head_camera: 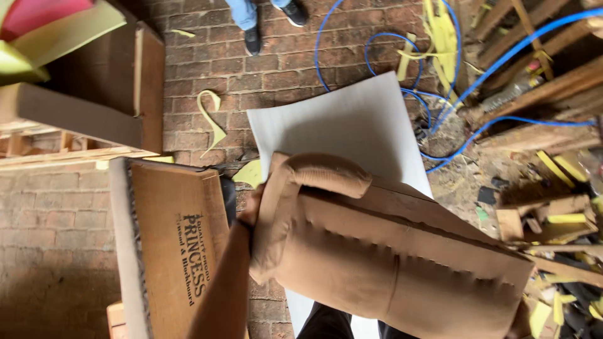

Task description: The person uses a pneumatic staple gun to attach a long strip of brown fabric to a wooden frame. They then handle a white foam sheet and a brown upholstered cushion, positioning them on the floor.

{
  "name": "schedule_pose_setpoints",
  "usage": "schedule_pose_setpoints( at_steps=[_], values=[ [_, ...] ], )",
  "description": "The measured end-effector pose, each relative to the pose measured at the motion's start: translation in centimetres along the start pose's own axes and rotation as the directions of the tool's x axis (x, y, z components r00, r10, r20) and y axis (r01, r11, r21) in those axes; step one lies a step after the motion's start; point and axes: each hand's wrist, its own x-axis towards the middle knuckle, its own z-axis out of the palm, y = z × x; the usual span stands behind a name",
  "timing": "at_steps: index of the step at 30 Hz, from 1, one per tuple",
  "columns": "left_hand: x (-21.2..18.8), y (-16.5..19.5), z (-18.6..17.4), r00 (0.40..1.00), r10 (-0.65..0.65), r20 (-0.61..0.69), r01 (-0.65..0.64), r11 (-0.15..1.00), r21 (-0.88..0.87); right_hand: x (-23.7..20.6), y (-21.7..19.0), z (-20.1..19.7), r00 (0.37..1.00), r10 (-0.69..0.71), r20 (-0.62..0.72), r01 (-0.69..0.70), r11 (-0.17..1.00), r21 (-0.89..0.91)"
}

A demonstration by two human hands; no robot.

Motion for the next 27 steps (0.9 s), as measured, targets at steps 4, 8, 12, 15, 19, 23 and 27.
schedule_pose_setpoints(
  at_steps=[4, 8, 12, 15, 19, 23, 27],
  values=[
    [5.4, 8.6, 7.1, 0.996, -0.087, -0.001, 0.079, 0.903, 0.422, -1.8, 2.1, -1.5, 0.997, -0.041, -0.065, 0.039, 0.998, -0.044],
    [8.7, 14.9, 18.1, 0.991, -0.133, -0.021, 0.098, 0.606, 0.789, -3.2, 3.3, -1.6, 0.993, -0.077, -0.09, 0.071, 0.996, -0.062],
    [9.6, 16.0, 25.6, 0.99, -0.134, -0.051, 0.095, 0.348, 0.933, -3.9, 4.1, -1.7, 0.99, -0.11, -0.092, 0.101, 0.99, -0.096],
    [9.5, 15.3, 26.5, 0.993, -0.032, -0.112, 0.116, 0.199, 0.973, -4.0, 4.5, -1.9, 0.99, -0.12, -0.077, 0.111, 0.988, -0.11],
    [8.9, 12.2, 25.4, 0.97, 0.194, -0.147, 0.156, -0.03, 0.987, -4.2, 4.7, -2.0, 0.989, -0.137, -0.061, 0.128, 0.984, -0.126],
    [6.4, 8.0, 24.0, 0.951, 0.228, -0.208, 0.217, -0.019, 0.976, -5.0, 5.1, -0.9, 0.989, -0.139, -0.049, 0.132, 0.983, -0.126],
    [6.5, 6.9, 23.2, 0.944, 0.144, -0.297, 0.266, 0.204, 0.942, -6.3, 5.7, 0.1, 0.985, -0.158, -0.064, 0.15, 0.982, -0.115]
  ],
)
